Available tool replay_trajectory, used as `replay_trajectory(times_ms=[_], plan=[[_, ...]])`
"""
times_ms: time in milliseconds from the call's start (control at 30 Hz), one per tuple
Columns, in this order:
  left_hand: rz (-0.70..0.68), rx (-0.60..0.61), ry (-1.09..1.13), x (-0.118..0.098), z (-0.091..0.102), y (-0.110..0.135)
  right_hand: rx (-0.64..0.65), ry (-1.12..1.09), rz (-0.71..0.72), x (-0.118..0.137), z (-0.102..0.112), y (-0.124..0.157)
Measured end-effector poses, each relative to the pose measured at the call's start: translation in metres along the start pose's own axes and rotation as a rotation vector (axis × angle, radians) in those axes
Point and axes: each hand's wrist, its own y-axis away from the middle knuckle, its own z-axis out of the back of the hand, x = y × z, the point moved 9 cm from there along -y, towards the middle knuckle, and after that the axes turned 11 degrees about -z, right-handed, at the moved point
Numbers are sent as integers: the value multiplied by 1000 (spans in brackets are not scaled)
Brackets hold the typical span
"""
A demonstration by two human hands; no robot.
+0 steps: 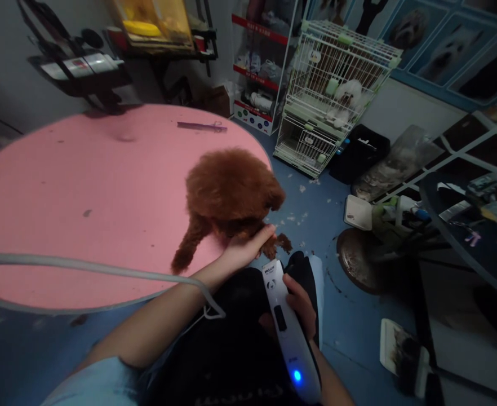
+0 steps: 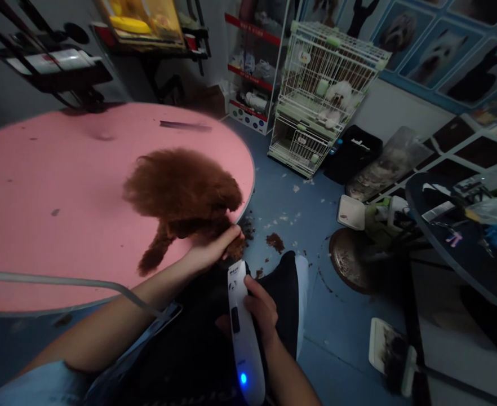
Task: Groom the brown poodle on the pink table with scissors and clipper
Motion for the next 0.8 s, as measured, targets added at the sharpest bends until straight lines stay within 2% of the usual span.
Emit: replay_trajectory(times_ms=[167, 333, 467, 633, 800], plan=[[22, -5, -57, 3, 1, 2, 74, 15, 25, -2, -7, -4], [-6, 0, -47, -8, 0, 2, 102, -12, 76, -4, -12, -11], [69, -38, 75, -6, 0, 3, 269, 38, 105, -6, -23, -7], [167, -77, 180, -2, -2, 7, 157, 117, 129, -10, -7, 7], [160, -81, 211, -3, -4, 5, 189, 84, 175, -14, -11, 14]])
